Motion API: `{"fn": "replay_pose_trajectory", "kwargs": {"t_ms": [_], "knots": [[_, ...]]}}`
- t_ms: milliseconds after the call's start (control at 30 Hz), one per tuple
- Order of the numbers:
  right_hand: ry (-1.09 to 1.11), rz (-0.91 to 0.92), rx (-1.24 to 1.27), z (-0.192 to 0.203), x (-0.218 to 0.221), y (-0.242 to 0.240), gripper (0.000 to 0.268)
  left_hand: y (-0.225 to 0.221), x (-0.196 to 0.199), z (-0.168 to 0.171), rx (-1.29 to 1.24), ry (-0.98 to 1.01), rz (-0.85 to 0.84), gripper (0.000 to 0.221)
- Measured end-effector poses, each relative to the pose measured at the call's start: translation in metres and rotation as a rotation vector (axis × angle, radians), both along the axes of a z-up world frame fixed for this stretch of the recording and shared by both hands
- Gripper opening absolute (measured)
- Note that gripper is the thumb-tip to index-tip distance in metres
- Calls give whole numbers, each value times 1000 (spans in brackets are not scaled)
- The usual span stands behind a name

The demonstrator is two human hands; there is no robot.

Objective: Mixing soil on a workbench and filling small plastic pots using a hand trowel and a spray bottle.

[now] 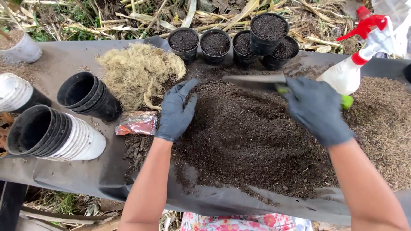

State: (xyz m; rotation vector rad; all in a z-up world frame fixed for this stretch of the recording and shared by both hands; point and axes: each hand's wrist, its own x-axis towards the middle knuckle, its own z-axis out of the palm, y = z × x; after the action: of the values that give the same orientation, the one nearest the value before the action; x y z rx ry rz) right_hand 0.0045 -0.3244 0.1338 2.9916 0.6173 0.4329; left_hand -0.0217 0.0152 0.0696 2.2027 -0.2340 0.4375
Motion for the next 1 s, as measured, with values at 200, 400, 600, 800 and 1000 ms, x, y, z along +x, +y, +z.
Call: {"fn": "replay_pose_trajectory", "kwargs": {"t_ms": [200, 400, 600, 800, 1000], "knots": [[-118, 109, -247, -56, 63, 9, 20, -1, 11, -16, 85, 291, 110, 55], [578, -40, 129, -27, 56, 47, 57, 0, 17, -42, -282, 426, 33, 64], [258, 108, 346, -46, 40, -2, 40, -1, 15, -43, -143, 138, -64, 51], [78, 108, 256, -38, 4, -29, 31, -15, 10, -19, -635, 71, -286, 55], [-260, 341, 139, -64, -24, -24, 93, -13, 16, -33, -603, 152, -332, 55]]}}
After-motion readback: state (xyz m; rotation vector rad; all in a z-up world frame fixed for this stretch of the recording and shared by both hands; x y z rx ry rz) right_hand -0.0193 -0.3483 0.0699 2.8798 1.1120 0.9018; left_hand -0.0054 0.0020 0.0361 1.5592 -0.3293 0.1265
